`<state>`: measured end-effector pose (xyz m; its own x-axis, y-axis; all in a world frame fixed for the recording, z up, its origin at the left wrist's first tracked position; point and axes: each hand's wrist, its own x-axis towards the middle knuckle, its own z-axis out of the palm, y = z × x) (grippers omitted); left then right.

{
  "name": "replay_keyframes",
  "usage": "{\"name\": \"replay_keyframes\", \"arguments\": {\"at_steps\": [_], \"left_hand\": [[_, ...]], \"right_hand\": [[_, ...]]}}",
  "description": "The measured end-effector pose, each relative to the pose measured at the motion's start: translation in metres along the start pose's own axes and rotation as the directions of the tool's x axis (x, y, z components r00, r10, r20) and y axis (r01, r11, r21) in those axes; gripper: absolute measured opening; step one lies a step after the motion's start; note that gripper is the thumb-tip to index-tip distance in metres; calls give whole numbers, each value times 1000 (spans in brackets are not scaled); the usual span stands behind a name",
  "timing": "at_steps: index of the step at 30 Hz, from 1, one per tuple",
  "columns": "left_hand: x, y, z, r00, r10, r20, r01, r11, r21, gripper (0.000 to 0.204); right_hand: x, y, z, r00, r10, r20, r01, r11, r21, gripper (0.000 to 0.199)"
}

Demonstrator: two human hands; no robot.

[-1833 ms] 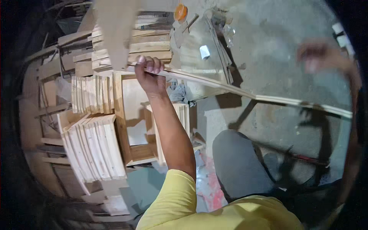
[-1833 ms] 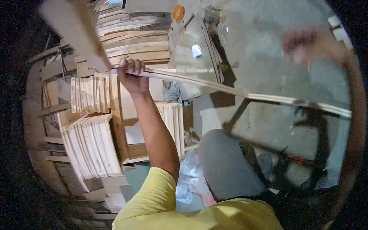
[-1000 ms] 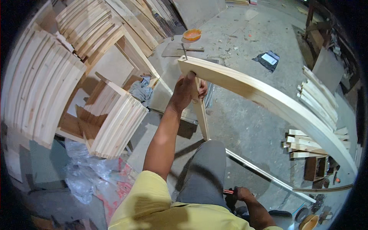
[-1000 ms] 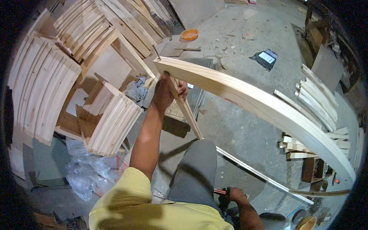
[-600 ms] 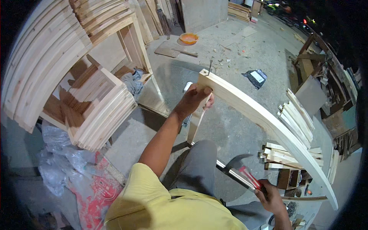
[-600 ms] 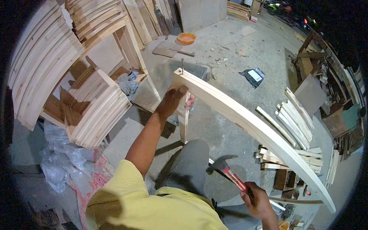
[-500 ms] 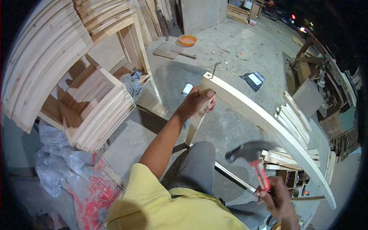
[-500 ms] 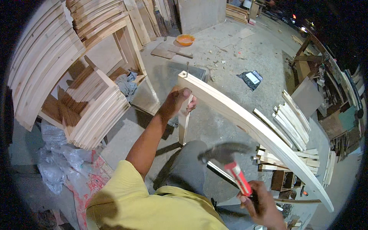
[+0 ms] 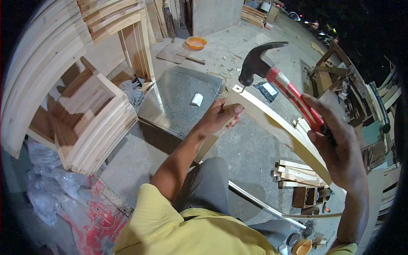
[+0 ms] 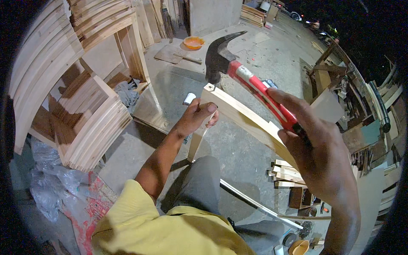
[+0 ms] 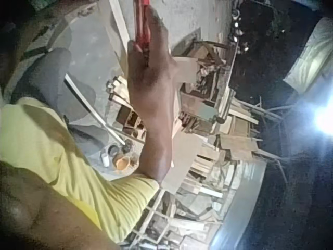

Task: Assembling a rectangular wooden frame using wood glue and nails with a hammer.

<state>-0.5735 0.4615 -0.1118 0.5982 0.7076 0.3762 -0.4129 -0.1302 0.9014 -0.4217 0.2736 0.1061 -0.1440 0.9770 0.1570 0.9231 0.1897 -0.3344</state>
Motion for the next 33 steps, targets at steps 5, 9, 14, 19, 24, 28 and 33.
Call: {"name": "replay_keyframes", "arguments": {"at_steps": [5,9,14,19,24,28,33], "left_hand": [[1,-6,-4,1000,14,8,-14,1000,4,48],[1,-8,-5,1000,15,16,-15,1000,-7,47],[3,-7,-3,1000,12,27,-12,1000,-11,45],[2,-10,-5,1000,9,-3,-9,1000,-19,46],[2,-11,-7,998,30,55,-27,999,-45,44],[4,-12,-6,999,9,31,-8,999,-35,42],[6,-9,-17,984,-16,177,41,990,-139,30]], "right_hand": [[-5,22,-32,871,156,-466,-54,973,225,42],[-4,33,-24,889,12,-458,171,919,355,41],[-6,29,8,991,129,47,-131,990,46,41],[-7,41,-30,879,177,-443,-54,959,277,40],[-7,50,-13,918,-16,-397,197,886,420,39],[0,20,20,973,183,141,-196,977,82,45],[-4,8,-23,852,322,-412,-299,946,123,42]]}}
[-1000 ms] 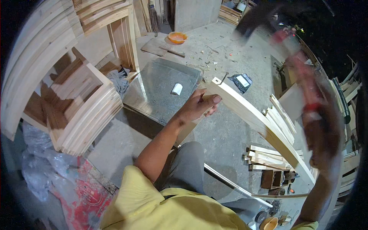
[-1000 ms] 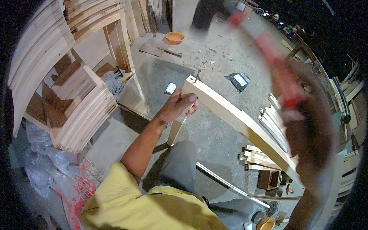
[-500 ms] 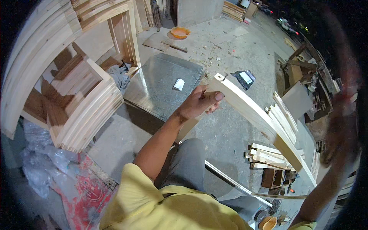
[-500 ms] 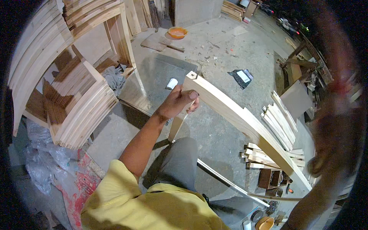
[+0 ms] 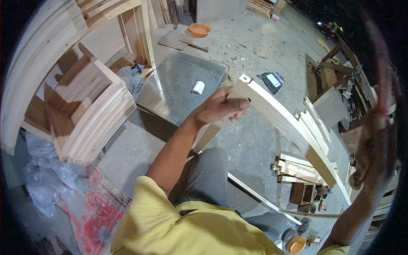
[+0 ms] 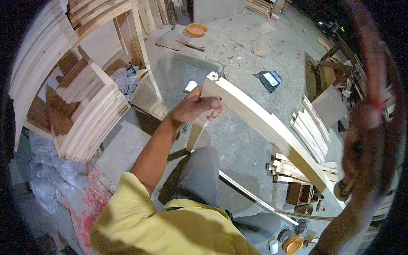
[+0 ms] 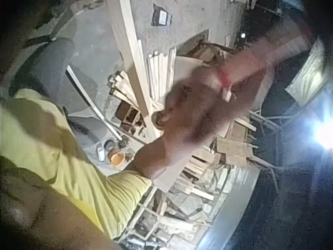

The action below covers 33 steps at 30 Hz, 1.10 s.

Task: Assembling a rectangular wooden frame using wood glue and nails with a hammer.

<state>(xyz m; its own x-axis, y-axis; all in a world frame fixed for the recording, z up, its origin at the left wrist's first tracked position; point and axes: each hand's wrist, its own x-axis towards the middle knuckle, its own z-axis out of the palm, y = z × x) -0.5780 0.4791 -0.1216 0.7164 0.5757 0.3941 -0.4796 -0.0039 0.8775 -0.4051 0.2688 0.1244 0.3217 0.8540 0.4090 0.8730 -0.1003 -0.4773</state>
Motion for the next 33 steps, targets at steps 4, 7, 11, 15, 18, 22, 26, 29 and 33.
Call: {"name": "replay_keyframes", "arguments": {"at_steps": [4,7,11,15,18,22,26,29,33], "left_hand": [[4,4,-4,997,76,-15,-75,993,87,50],[6,11,-5,998,55,-23,-54,997,55,55],[4,19,-5,999,16,31,-16,1000,14,53],[4,14,-2,996,87,22,-87,996,-12,51],[5,9,-3,996,91,6,-91,996,-3,49],[5,8,-4,997,80,21,-80,996,-26,49],[3,14,-1,995,93,36,-92,996,-18,48],[1,19,1,995,82,57,-81,997,-16,47],[-1,19,1,997,65,34,-65,998,1,47]], "right_hand": [[3,-9,-9,981,-173,-91,182,977,112,43],[-3,-5,7,981,-167,-96,176,980,93,48],[-12,7,30,989,-95,110,85,992,95,55],[-12,17,19,954,-69,292,81,996,-30,53],[-3,25,-6,999,-50,5,50,997,60,48],[5,40,-13,977,-215,14,177,838,516,40],[-17,31,34,936,-156,316,107,980,166,35],[-19,25,35,857,-84,509,70,996,46,41],[14,117,-15,863,-40,504,-504,-12,863,37]]}}
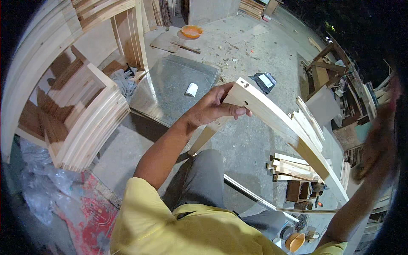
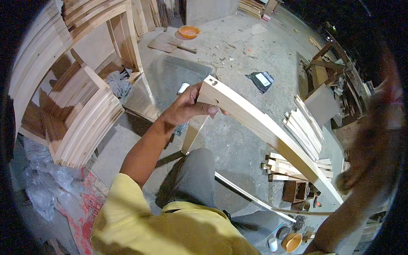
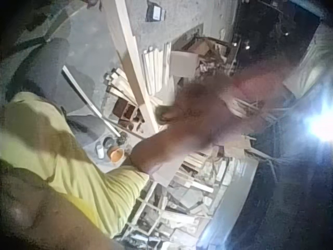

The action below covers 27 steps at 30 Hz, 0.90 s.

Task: Assembling a rectangular wooden frame using wood glue and nails with a hammer.

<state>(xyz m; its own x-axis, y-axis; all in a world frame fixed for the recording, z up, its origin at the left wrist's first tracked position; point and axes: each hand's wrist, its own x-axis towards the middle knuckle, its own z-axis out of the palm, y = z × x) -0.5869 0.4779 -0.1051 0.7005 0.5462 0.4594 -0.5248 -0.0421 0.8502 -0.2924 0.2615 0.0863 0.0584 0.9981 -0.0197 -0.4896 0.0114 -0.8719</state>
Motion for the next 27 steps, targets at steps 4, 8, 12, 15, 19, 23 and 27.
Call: {"name": "replay_keyframes", "arguments": {"at_steps": [4,8,12,15,19,23,27], "left_hand": [[1,-2,-2,1000,5,14,-5,1000,9,47],[3,-2,-2,1000,-8,15,8,1000,10,46],[2,-3,-2,1000,1,16,-1,1000,-10,45],[1,-3,-2,1000,10,21,-10,1000,25,46],[1,-2,0,1000,2,-6,-2,1000,4,44],[0,0,3,1000,-6,-1,6,1000,-6,43],[-1,-1,3,1000,0,-6,0,1000,-7,43]], "right_hand": [[-13,-5,27,890,-414,192,403,516,-756,41],[-4,74,90,961,-152,229,160,-368,-916,30],[-6,42,93,880,-475,-10,-21,-17,-1000,33],[-1,20,80,873,-464,151,315,298,-901,36],[2,46,96,934,-190,303,343,234,-910,38],[0,61,122,982,-22,-188,-189,-79,-979,42],[4,68,127,868,-495,-26,110,243,-964,41]]}}
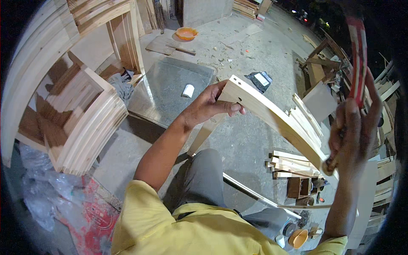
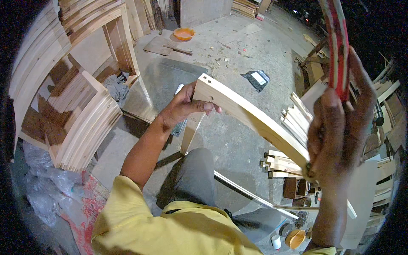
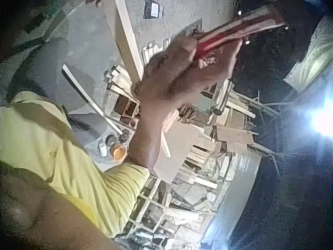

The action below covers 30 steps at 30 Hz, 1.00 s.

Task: Assembling a rectangular wooden frame using wood glue and nails with a hammer.

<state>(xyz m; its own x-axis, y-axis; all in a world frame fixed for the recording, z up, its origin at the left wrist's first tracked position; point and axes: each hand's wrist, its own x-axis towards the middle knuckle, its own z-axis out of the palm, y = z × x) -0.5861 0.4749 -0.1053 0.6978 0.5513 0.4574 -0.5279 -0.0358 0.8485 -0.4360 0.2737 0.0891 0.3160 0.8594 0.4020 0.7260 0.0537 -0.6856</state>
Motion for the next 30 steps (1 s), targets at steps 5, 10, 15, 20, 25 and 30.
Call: {"name": "replay_keyframes", "arguments": {"at_steps": [5,10,15,20,25,30], "left_hand": [[3,1,1,1000,0,8,0,1000,2,41],[0,3,4,1000,-5,-11,5,1000,24,42],[1,-2,5,999,24,-47,-19,996,91,44],[-14,-29,-4,939,-154,-308,154,988,-23,51],[-7,-37,-36,933,53,-356,114,894,433,68],[34,35,-24,831,555,49,-380,500,778,68]], "right_hand": [[7,-1,-4,877,157,454,28,927,-375,38],[19,12,-9,999,33,-29,-35,998,-47,36],[6,30,-1,847,-67,528,225,944,-242,38],[-38,53,-48,972,-227,63,226,974,18,42],[-145,143,-125,845,-191,-500,157,981,-110,39],[-323,272,-146,385,7,-923,-504,839,-204,22]]}}
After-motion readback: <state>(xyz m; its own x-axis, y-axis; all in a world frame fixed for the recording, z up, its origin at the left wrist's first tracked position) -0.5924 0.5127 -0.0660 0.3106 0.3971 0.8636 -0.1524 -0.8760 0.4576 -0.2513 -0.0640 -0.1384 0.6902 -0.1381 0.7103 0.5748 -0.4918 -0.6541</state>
